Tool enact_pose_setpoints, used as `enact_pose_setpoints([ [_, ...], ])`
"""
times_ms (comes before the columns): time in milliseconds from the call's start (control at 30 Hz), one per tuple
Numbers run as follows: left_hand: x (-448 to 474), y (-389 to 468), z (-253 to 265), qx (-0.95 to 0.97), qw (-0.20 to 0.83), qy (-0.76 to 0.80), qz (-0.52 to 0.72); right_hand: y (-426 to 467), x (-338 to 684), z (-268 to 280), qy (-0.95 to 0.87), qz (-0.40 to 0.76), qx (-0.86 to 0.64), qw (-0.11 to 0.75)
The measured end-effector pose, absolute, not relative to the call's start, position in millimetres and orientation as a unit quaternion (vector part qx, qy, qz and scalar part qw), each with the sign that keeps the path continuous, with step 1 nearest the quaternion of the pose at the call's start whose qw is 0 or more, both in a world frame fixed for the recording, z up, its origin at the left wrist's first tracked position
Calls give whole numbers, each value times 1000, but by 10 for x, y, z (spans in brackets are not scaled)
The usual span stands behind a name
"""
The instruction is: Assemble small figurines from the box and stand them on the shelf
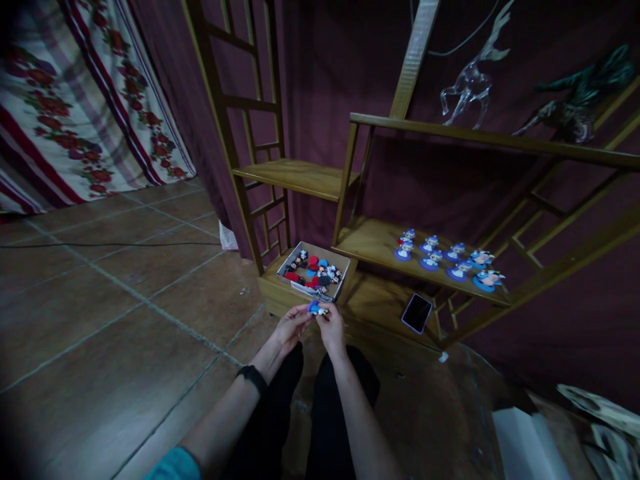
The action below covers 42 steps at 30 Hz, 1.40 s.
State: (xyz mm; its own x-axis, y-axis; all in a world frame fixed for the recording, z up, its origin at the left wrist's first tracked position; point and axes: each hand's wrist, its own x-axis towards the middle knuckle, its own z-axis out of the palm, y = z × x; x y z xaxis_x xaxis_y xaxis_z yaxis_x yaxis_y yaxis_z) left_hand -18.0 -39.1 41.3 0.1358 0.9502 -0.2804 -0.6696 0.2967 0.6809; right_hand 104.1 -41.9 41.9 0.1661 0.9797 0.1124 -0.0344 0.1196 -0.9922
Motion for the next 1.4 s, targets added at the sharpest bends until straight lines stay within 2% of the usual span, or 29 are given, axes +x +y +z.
enact_pose_setpoints([
  [433,-185,-425,446,200,755,353,515,-414,1065,418,-395,479,-539,569],
  [867,-208,-429,503,218,756,376,490,-430,1120,428,-396,493,-522,572],
  [1233,-226,-555,559,266,761,342,483,-603,1148,581,-449,473,-494,575],
  [1400,-263,-703,634,277,774,321,470,-751,1139,655,-473,417,-491,601],
])
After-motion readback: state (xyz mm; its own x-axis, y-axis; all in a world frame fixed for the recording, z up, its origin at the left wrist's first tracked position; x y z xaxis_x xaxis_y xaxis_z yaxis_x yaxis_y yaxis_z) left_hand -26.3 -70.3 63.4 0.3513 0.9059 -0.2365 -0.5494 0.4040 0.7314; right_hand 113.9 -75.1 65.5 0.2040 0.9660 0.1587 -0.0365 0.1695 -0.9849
